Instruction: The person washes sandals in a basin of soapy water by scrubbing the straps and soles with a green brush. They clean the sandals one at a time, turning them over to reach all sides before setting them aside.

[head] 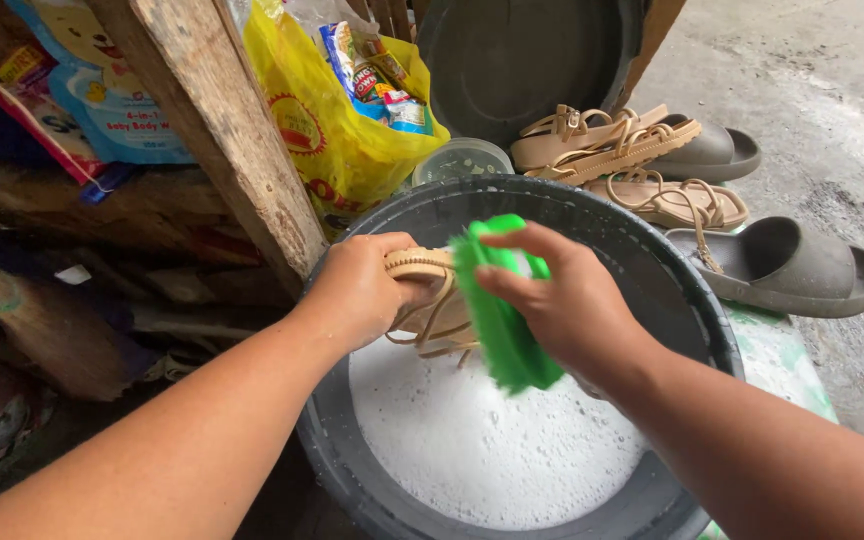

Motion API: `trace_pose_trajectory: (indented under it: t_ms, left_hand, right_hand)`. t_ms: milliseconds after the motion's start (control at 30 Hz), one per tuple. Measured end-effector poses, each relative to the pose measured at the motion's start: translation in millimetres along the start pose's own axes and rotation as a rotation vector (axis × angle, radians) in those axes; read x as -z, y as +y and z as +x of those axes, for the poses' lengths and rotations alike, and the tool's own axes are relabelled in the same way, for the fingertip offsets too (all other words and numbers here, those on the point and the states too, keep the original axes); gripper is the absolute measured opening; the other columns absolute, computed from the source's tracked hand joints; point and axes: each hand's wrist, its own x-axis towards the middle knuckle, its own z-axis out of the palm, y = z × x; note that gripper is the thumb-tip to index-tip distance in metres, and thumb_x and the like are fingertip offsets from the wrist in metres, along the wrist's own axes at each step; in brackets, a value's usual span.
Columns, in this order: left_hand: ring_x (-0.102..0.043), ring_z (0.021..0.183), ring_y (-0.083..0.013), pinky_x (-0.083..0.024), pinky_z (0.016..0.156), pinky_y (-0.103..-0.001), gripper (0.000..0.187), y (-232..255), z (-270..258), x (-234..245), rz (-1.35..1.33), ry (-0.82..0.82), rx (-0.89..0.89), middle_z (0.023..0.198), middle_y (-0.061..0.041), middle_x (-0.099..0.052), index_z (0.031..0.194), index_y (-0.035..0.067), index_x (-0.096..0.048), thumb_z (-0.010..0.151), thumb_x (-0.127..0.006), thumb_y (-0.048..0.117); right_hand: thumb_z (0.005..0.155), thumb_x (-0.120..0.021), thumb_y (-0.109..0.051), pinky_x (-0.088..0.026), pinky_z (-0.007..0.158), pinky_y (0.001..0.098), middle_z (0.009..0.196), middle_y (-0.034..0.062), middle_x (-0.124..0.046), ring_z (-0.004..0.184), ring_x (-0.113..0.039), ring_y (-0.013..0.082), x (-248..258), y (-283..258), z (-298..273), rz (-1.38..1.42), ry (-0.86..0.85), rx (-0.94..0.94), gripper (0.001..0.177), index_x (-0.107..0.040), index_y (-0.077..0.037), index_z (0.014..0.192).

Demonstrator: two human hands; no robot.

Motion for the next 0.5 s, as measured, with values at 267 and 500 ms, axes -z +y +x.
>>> trace_pose_trajectory:
  t_ms: [267,500]
  left_hand:
    - [-0.073,0.071,-0.0188,-0.056,0.067,-0.034,0.019,-0.5,-5.0,-1.8,0.018,0.015,0.002,0.078,-0.008,-0.076,0.089,0.011,-0.077,0.072,-0.086,0.015]
    - [-0.075,0.076,-0.0210,-0.059,0.069,-0.036,0.022,-12.0,-4.0,5.8,0.162,0.006,0.046,0.084,-0.010,-0.076,0.095,0.011,-0.077,0.075,-0.078,0.004]
  right_hand:
    - [0.086,-0.074,-0.025,-0.062,0.066,0.0386,0.092,0.0137,-0.078,0.076,-0.075,0.0225,4.7,26.4,3.9,-0.055,-0.014,-0.142,0.036,-0.074,-0.022,0.123]
    - [0.090,-0.077,-0.035,-0.061,0.072,0.0362,0.098,0.0090,-0.075,0.078,-0.076,0.0198,-4.1,52.0,8.1,-0.206,0.030,-0.150,0.039,-0.070,-0.030,0.128]
